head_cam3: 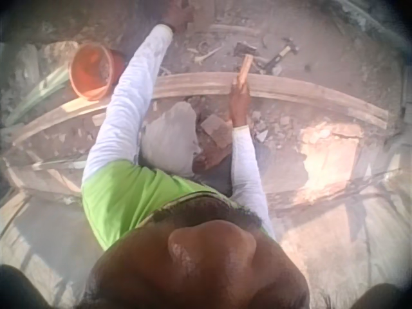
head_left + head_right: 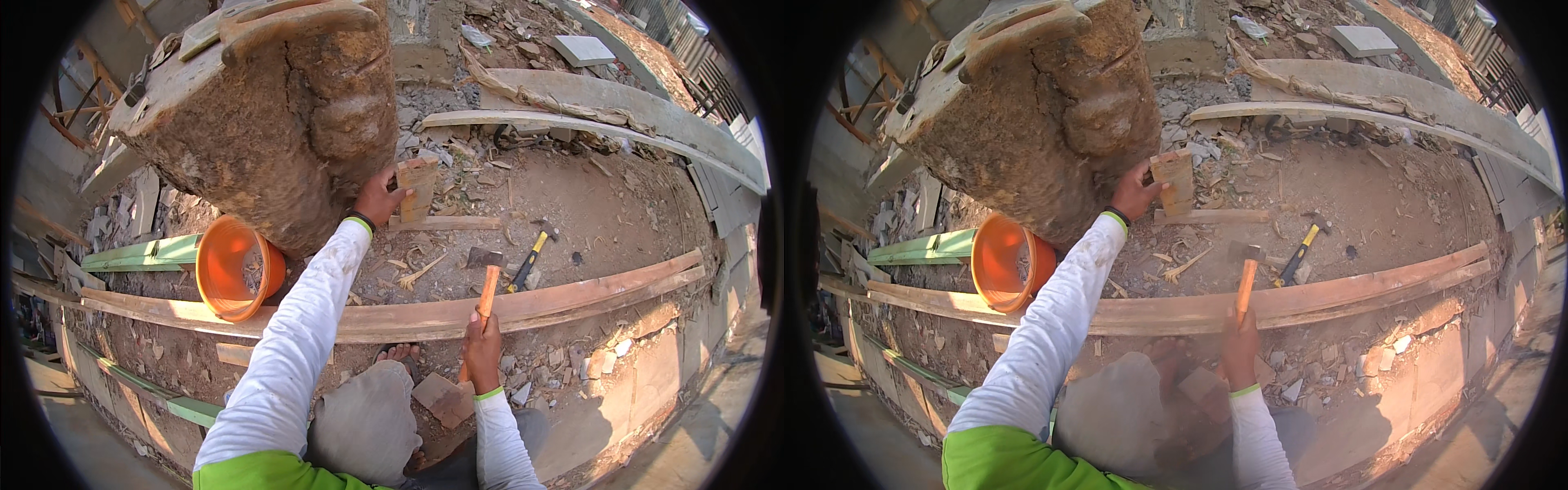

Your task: The person shapes a piece of stone by striking it with a hammer while holding it against a larger stone base, then places the shaped stone on a wooden beam.

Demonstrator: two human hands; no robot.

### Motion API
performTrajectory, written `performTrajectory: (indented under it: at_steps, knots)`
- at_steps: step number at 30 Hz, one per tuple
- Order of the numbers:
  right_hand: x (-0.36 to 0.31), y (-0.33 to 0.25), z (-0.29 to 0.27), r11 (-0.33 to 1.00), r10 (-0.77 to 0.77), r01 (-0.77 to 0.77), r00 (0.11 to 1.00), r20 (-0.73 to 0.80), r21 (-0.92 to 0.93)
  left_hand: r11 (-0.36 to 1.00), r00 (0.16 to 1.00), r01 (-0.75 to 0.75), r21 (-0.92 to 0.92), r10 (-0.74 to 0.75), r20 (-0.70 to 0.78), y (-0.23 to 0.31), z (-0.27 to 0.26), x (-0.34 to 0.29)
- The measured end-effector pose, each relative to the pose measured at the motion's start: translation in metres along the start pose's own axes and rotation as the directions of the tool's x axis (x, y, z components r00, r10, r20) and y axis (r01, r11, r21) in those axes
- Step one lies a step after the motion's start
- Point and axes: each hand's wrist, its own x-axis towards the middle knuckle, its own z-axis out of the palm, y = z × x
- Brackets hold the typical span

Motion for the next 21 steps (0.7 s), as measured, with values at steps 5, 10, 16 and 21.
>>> performTrajectory:
  at_steps: [5,10,16,21]
  knots:
    - [0.021,-0.121,0.008,0.978,-0.101,0.077,0.988,0.118,0.193,0.976,0.996,0.035,0.217,-0.051,0.071,-0.009,-0.017,-0.001]
    - [0.060,-0.187,0.005,0.919,-0.382,0.377,0.924,0.029,0.114,0.881,0.997,0.018,0.473,-0.054,0.063,0.027,-0.009,-0.004]
    - [0.060,-0.171,0.037,0.905,-0.418,0.425,0.891,-0.176,0.002,0.888,0.998,-0.040,0.457,0.012,0.063,0.019,-0.015,-0.011]
    - [0.091,-0.127,0.051,0.967,-0.231,0.211,0.961,0.149,0.143,0.865,0.999,-0.044,0.499,0.037,0.024,0.012,-0.007,-0.008]
